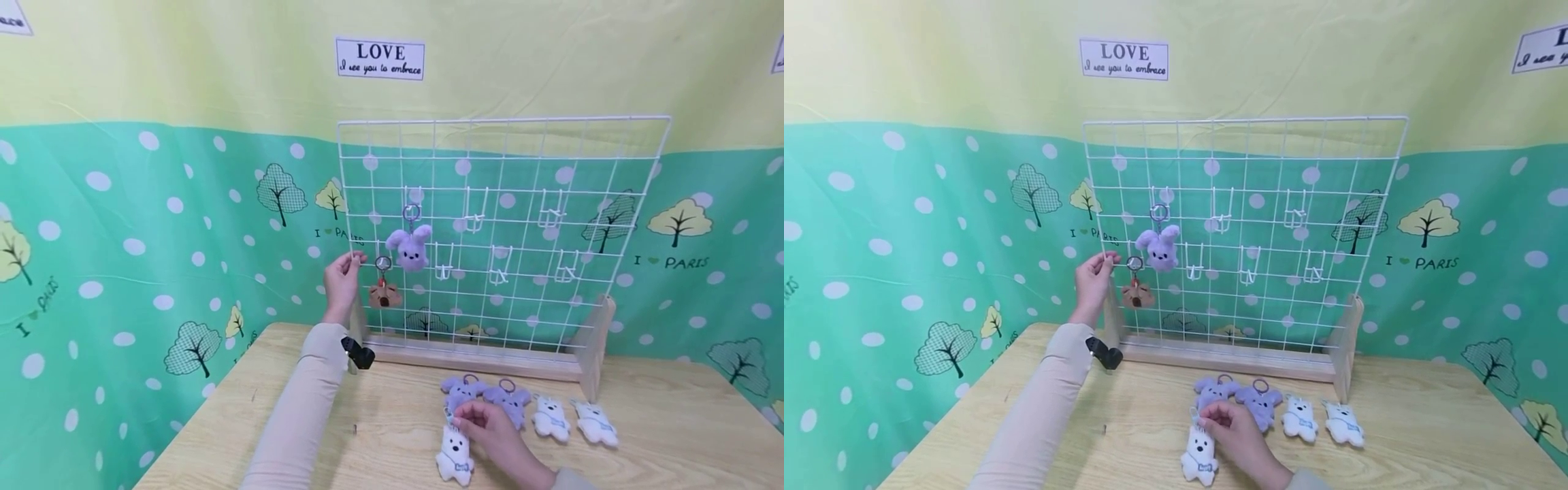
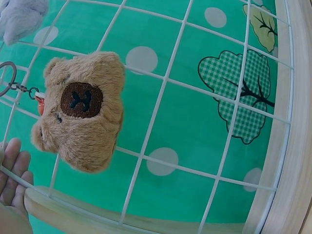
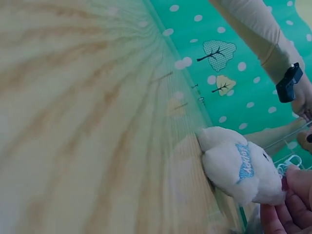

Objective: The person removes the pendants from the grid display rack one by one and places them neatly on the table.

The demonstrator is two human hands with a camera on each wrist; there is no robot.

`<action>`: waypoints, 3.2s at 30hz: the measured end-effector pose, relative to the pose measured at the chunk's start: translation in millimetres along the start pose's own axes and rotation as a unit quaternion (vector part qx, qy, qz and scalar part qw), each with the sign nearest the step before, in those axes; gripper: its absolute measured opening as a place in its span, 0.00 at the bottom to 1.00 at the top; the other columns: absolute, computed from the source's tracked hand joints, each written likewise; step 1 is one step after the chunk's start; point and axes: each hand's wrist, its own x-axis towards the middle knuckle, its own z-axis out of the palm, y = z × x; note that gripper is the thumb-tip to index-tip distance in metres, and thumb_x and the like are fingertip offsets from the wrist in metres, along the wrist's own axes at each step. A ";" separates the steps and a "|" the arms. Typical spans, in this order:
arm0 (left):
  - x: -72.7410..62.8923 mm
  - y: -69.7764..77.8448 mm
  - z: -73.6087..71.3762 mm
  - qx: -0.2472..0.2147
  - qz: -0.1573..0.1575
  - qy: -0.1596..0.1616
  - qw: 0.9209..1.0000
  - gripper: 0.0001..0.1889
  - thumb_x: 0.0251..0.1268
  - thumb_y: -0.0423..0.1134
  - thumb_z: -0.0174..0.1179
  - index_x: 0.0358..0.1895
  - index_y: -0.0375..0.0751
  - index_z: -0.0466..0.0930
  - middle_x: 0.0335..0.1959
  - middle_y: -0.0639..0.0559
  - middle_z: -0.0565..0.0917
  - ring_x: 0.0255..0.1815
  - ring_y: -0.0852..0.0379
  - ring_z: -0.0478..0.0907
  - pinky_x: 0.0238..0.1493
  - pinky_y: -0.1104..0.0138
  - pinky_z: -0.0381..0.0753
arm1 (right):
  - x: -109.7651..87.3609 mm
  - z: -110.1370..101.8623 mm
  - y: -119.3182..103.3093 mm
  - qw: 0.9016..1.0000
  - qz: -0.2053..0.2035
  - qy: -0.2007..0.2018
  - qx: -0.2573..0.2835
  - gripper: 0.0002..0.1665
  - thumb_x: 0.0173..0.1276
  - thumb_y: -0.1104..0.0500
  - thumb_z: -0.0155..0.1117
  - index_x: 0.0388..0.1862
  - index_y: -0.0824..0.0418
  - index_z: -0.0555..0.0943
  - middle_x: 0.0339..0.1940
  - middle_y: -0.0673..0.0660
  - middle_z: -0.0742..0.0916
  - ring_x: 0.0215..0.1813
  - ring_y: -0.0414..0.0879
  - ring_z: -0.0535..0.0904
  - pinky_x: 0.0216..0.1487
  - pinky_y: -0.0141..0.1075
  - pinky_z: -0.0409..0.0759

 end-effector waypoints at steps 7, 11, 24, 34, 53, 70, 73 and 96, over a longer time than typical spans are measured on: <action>0.3 -1.0 0.2 0.000 -0.002 0.002 1.000 0.11 0.70 0.38 0.53 0.49 0.39 0.80 0.47 0.46 0.84 0.53 0.57 0.79 0.60 0.69 0.73 | -1.4 4.9 6.8 0.999 0.019 0.035 -0.007 0.10 0.58 0.60 0.69 0.34 0.66 0.83 0.31 0.55 0.87 0.31 0.36 0.77 0.34 0.27 0.78; -0.8 0.3 -0.1 -0.002 -0.001 0.001 1.000 0.11 0.70 0.38 0.53 0.49 0.39 0.80 0.47 0.45 0.84 0.53 0.57 0.79 0.60 0.68 0.73 | -1.1 7.3 11.3 0.998 0.021 0.054 -0.005 0.09 0.57 0.61 0.69 0.34 0.67 0.83 0.32 0.56 0.87 0.32 0.35 0.79 0.35 0.27 0.78; 0.1 0.3 1.9 0.000 0.001 0.010 1.000 0.11 0.70 0.37 0.53 0.48 0.37 0.80 0.46 0.44 0.85 0.51 0.56 0.80 0.58 0.70 0.75 | -0.1 10.5 11.5 0.994 0.054 0.090 -0.001 0.10 0.56 0.60 0.71 0.32 0.67 0.85 0.32 0.57 0.88 0.33 0.35 0.80 0.34 0.26 0.78; -1.4 0.7 0.6 0.001 0.002 0.012 1.000 0.11 0.70 0.37 0.52 0.48 0.37 0.80 0.46 0.44 0.85 0.52 0.56 0.80 0.58 0.68 0.74 | 1.7 10.1 -1.5 0.991 0.059 0.120 0.014 0.12 0.55 0.57 0.72 0.35 0.63 0.85 0.33 0.54 0.88 0.35 0.37 0.80 0.36 0.27 0.79; -1.4 -2.3 0.1 0.006 -0.009 0.005 1.000 0.11 0.70 0.39 0.52 0.49 0.41 0.80 0.46 0.48 0.85 0.52 0.58 0.79 0.60 0.68 0.73 | 46.7 -32.0 -86.7 0.991 -0.081 0.106 -0.018 0.10 0.60 0.56 0.68 0.38 0.61 0.85 0.36 0.57 0.88 0.33 0.41 0.82 0.36 0.33 0.83; -1.3 1.0 0.8 0.002 -0.001 0.008 1.000 0.11 0.70 0.38 0.53 0.48 0.39 0.81 0.46 0.46 0.85 0.52 0.57 0.79 0.59 0.69 0.74 | 106.4 -33.4 -179.4 0.970 -0.213 0.111 -0.028 0.19 0.63 0.52 0.67 0.48 0.61 0.81 0.44 0.55 0.86 0.46 0.48 0.82 0.47 0.32 0.81; -1.3 1.7 0.7 -0.001 -0.001 0.010 1.000 0.11 0.70 0.37 0.53 0.48 0.38 0.81 0.45 0.45 0.85 0.51 0.57 0.80 0.59 0.69 0.74 | 116.0 -30.6 -189.7 0.962 -0.241 0.113 -0.057 0.20 0.63 0.54 0.66 0.51 0.63 0.80 0.47 0.57 0.85 0.49 0.49 0.81 0.53 0.36 0.79; -0.2 0.8 1.8 -0.004 0.012 0.006 1.000 0.11 0.70 0.37 0.52 0.47 0.37 0.80 0.45 0.45 0.85 0.51 0.57 0.80 0.58 0.70 0.75 | 171.3 -22.0 -216.0 0.954 -0.199 0.214 -0.073 0.18 0.63 0.58 0.66 0.51 0.64 0.79 0.46 0.59 0.85 0.48 0.47 0.80 0.53 0.35 0.79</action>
